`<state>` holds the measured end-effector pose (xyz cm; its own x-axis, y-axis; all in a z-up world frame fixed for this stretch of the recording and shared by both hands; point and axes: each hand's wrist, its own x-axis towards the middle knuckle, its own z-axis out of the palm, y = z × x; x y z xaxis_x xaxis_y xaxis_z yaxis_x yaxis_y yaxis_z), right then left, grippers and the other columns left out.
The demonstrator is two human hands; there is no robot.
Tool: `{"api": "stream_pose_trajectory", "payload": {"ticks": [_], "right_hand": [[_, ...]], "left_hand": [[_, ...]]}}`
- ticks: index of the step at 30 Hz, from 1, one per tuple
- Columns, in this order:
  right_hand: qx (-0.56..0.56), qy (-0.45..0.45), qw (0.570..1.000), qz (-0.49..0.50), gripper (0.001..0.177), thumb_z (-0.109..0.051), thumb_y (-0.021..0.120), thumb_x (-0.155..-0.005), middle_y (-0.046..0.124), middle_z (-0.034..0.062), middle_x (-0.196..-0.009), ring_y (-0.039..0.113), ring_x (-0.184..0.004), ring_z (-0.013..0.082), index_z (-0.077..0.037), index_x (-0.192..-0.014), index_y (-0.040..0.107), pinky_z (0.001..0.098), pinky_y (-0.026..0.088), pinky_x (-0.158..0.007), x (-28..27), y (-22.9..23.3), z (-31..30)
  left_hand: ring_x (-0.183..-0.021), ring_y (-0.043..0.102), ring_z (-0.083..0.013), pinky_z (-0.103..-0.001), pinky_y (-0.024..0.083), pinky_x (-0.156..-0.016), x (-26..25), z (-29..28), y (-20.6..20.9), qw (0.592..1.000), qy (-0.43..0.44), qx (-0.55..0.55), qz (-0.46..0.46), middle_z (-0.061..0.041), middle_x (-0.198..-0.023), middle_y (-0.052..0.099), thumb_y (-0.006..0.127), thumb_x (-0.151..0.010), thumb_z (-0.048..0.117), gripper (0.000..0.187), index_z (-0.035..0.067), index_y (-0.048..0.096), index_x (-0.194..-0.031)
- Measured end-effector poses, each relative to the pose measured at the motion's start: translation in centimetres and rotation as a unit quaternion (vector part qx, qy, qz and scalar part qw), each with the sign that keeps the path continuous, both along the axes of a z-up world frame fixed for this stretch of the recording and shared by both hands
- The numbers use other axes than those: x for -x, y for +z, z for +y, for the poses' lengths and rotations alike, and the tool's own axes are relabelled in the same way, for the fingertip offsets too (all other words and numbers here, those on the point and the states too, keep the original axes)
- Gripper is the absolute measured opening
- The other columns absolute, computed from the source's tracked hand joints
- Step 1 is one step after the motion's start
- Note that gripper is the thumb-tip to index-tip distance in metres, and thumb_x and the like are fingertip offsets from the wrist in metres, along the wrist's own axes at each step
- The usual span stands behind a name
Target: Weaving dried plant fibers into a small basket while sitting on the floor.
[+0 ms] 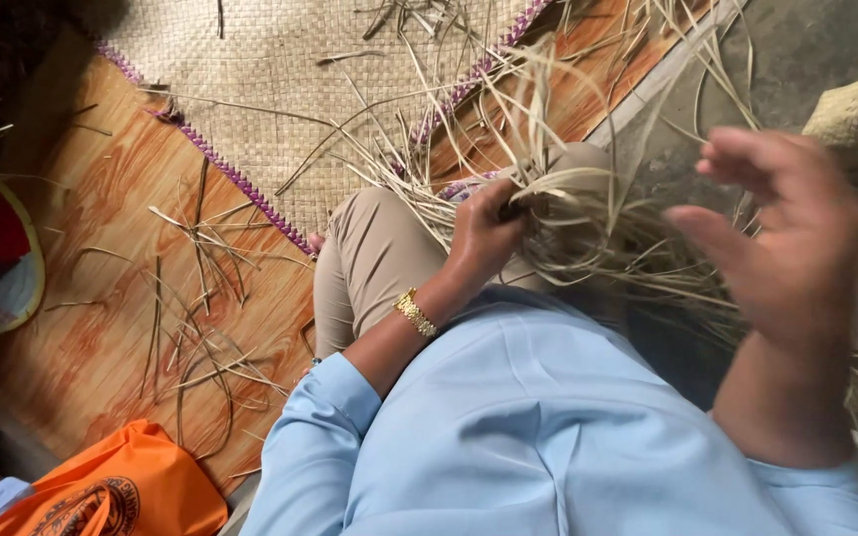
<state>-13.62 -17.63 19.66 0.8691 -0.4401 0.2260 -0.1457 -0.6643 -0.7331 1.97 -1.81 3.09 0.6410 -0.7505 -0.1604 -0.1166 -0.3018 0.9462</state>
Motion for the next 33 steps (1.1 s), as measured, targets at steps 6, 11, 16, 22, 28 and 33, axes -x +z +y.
{"api": "stream_pose_trajectory", "payload": {"ticks": [6,11,16,22,28,33], "right_hand": [[-0.101,0.191,0.969,0.120,0.031,-0.014,0.070,-0.085,0.071,0.0102,-0.120,0.072,-0.100,0.0223,-0.004,-0.114,0.067,0.0327,0.057,-0.086,-1.8,-4.0,4.4],[0.252,0.070,0.887,0.381,0.057,-0.056,0.074,-0.080,0.072,0.0162,-0.083,0.071,-0.075,0.0347,-0.003,-0.097,0.060,0.0471,0.049,-0.078,-1.8,-18.1,4.7],[0.259,0.074,0.903,0.334,0.017,-0.019,0.057,-0.085,0.070,0.0168,-0.074,0.065,-0.062,0.0356,-0.005,-0.086,0.066,0.0455,0.045,-0.063,0.9,-24.3,5.2],[0.165,0.066,0.900,0.399,0.022,-0.020,0.052,-0.088,0.072,0.0197,-0.079,0.069,-0.070,0.0423,-0.003,-0.083,0.065,0.0508,0.052,-0.061,0.2,-20.4,4.6],[0.079,0.054,0.892,0.441,0.025,-0.024,0.057,-0.090,0.071,0.0186,-0.093,0.069,-0.084,0.0413,-0.001,-0.092,0.066,0.0507,0.056,-0.077,-0.1,-20.8,3.8],[-0.018,0.071,0.912,0.403,0.038,-0.032,0.060,-0.091,0.068,0.0317,-0.096,0.065,-0.097,0.0536,0.004,-0.098,0.068,0.0626,0.052,-0.079,-1.2,-19.9,1.3]], "left_hand": [[-0.053,0.053,-0.0107,-0.027,0.047,-0.051,0.1,-1.8,-0.6,0.993,0.044,0.067,-0.083,-0.002,-0.067,0.066,0.071,-0.074,-0.005,0.015,0.003,0.065,-0.085],[-0.058,0.063,-0.0128,-0.025,0.055,-0.053,-0.3,-1.4,-0.2,0.999,-0.017,-0.034,0.039,-0.006,-0.074,0.069,0.071,-0.088,0.007,0.007,0.005,0.065,-0.090],[-0.063,0.056,-0.0171,-0.032,0.051,-0.057,-4.6,-3.7,-2.7,0.989,0.031,-0.070,-0.124,-0.006,-0.078,0.063,0.070,-0.085,0.016,0.015,0.009,0.058,-0.091],[-0.064,0.061,-0.0198,-0.030,0.062,-0.050,-21.0,-2.2,1.1,0.922,0.220,0.306,0.087,-0.011,-0.087,0.061,0.064,-0.094,0.001,0.008,0.004,0.057,-0.094],[-0.072,0.066,-0.0214,-0.032,0.067,-0.068,-20.9,6.4,3.0,0.883,0.326,0.274,0.197,-0.014,-0.093,0.059,0.072,-0.088,0.013,0.044,-0.009,0.051,-0.120],[-0.064,0.072,-0.0229,-0.034,0.065,-0.057,-11.1,8.1,-1.2,0.921,0.218,0.147,0.288,-0.016,-0.092,0.063,0.079,-0.089,0.016,0.034,-0.004,0.063,-0.111]]}}
